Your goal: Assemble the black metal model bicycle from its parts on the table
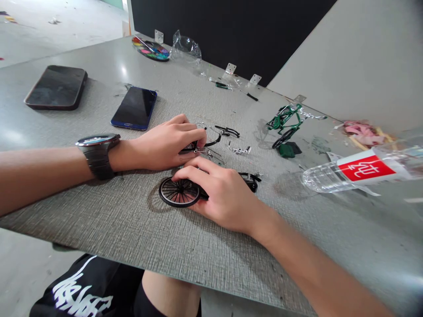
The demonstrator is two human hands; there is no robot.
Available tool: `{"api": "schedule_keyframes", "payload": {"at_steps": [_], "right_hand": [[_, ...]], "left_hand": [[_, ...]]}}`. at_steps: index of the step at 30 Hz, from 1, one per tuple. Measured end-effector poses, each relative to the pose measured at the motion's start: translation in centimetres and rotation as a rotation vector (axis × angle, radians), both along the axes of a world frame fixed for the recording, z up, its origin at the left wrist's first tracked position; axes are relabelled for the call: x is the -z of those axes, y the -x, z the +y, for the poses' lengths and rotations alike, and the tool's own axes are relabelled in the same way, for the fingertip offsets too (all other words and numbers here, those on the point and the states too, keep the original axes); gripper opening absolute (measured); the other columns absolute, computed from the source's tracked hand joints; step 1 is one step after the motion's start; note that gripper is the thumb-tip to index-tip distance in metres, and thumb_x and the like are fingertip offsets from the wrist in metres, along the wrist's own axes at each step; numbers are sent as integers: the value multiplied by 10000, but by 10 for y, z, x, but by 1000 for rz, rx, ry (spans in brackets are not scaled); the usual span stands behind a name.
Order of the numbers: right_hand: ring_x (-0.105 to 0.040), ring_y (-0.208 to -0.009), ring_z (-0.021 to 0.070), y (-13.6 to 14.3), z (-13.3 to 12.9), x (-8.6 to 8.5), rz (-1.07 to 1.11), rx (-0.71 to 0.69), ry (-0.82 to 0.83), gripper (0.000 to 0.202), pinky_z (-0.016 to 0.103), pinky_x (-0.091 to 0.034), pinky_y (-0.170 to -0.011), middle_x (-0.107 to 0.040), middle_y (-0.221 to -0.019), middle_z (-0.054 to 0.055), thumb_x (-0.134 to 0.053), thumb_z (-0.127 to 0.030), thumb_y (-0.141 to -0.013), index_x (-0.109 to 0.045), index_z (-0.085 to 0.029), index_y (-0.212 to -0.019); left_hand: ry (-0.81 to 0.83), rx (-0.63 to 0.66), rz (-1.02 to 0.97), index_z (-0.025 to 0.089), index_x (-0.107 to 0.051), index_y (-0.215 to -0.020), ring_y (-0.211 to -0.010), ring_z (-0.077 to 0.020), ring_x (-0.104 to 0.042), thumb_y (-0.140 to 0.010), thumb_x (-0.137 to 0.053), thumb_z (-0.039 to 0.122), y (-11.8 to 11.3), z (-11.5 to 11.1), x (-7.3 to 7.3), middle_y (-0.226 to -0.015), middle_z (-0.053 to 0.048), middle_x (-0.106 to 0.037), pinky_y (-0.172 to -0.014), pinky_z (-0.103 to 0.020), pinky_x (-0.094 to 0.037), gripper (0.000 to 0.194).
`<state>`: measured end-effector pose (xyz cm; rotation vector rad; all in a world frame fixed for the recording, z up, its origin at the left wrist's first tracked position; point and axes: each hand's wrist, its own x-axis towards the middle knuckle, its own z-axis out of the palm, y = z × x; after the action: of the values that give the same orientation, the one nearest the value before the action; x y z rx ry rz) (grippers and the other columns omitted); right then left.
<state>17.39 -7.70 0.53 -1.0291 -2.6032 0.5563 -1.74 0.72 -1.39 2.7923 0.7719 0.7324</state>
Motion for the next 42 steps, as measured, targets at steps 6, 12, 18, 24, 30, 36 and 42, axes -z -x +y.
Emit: {"api": "schedule_keyframes", "payload": {"at_steps": [6,12,18,24,30,36,42], "right_hand": [[-650,-1006,194,1,-1,0,-19,12,-2,306,331,-519,-886,-620,-1265,14,-653,-272,-882,-619,-242,-1185],[-653,-1002,191,1,-2,-1,-32,13,-12,315,326,-522,-874,-618,-1261,11,-651,-270,-880,-614,-238,-1191],[-654,-994,192,0,-2,1,-24,11,-25,326,321,-521,-850,-615,-1262,16,-659,-281,-880,-610,-237,-1199],[-652,-987,196,1,-2,1,-30,6,-38,332,326,-517,-831,-617,-1256,26,-663,-271,-875,-605,-226,-1199],[-646,-948,187,1,-4,-1,-62,14,-36,323,321,-501,-802,-607,-1256,29,-644,-253,-876,-603,-228,-1195],[-640,-911,177,2,-5,0,-68,18,-50,309,316,-487,-762,-600,-1263,41,-600,-250,-896,-593,-223,-1203],[-630,-888,175,2,-6,0,-82,18,-56,302,317,-476,-742,-592,-1268,52,-578,-260,-909,-587,-225,-1209]], "left_hand": [[-2,-2,4,207,-591,-962,-949,-235,-499,-915,-554,270,0,1,0,-940,-60,-660,-823,-349,-423,87],[8,-1,3,214,-599,-968,-960,-237,-508,-905,-558,268,0,1,1,-939,-60,-660,-825,-354,-426,93],[5,12,-1,210,-608,-981,-977,-243,-513,-923,-534,299,0,2,2,-952,-67,-659,-855,-368,-426,130],[19,15,-11,208,-624,-984,-987,-249,-513,-926,-526,322,0,2,2,-941,-68,-656,-866,-380,-423,161],[26,13,-25,209,-629,-978,-998,-248,-514,-925,-531,353,0,3,3,-944,-62,-646,-875,-381,-425,182],[35,12,-28,215,-637,-984,-998,-252,-524,-914,-534,359,-1,2,2,-928,-60,-648,-867,-386,-429,191],[50,3,-33,243,-639,-989,-1006,-250,-536,-888,-545,350,-1,2,2,-919,-50,-647,-873,-387,-432,175]]}}
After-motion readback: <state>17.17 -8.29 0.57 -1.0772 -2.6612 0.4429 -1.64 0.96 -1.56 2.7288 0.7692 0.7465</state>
